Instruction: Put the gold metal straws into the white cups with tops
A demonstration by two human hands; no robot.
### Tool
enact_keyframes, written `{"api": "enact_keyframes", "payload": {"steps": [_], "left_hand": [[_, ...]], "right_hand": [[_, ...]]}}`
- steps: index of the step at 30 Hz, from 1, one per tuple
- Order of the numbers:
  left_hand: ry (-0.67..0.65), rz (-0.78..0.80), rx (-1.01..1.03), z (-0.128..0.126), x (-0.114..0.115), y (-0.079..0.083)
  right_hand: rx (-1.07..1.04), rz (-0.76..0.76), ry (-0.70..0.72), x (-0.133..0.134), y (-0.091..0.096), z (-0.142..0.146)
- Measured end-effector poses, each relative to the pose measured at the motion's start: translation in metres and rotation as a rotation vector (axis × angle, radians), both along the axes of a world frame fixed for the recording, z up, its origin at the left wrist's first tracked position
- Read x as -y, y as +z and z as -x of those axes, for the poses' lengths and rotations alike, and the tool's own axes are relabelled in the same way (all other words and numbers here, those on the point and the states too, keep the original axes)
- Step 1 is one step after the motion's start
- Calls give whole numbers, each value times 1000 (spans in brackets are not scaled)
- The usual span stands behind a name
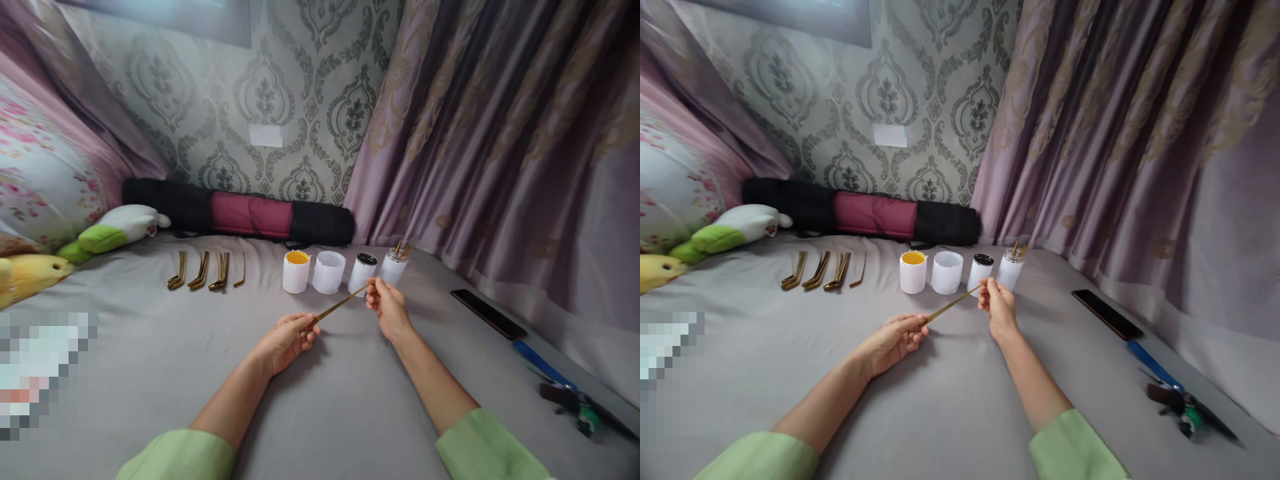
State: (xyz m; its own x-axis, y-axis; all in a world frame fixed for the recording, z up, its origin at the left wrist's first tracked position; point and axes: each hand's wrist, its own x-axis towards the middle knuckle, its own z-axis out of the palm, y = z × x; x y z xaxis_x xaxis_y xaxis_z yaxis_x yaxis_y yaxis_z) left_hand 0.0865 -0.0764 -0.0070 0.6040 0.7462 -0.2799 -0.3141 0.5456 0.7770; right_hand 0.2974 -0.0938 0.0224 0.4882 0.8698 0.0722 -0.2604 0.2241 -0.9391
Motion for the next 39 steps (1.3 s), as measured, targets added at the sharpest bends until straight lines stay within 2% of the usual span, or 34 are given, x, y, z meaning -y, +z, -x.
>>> {"api": "enact_keyframes", "payload": {"steps": [8,12,15,19,24,28,32,39], "left_hand": [[19,47,34,3,0,1],[9,104,88,6,-3,1],[29,199,171,10,-9,0],[40,276,254,14,-15,-2],[54,304,293,19,-19,-1],[68,309,310,22,-21,-1],[77,321,353,24,-22,-1],[101,346,353,24,-19,4]], "right_hand": [[111,78,29,1,11,-9],[161,80,33,0,25,-12],[222,70,20,-1,45,-19],[337,77,-41,-5,81,-36],[494,50,-126,-18,128,-57],[620,59,-241,-30,153,-66],[710,76,-288,-40,164,-68],[790,120,-334,-54,170,-75]]}}
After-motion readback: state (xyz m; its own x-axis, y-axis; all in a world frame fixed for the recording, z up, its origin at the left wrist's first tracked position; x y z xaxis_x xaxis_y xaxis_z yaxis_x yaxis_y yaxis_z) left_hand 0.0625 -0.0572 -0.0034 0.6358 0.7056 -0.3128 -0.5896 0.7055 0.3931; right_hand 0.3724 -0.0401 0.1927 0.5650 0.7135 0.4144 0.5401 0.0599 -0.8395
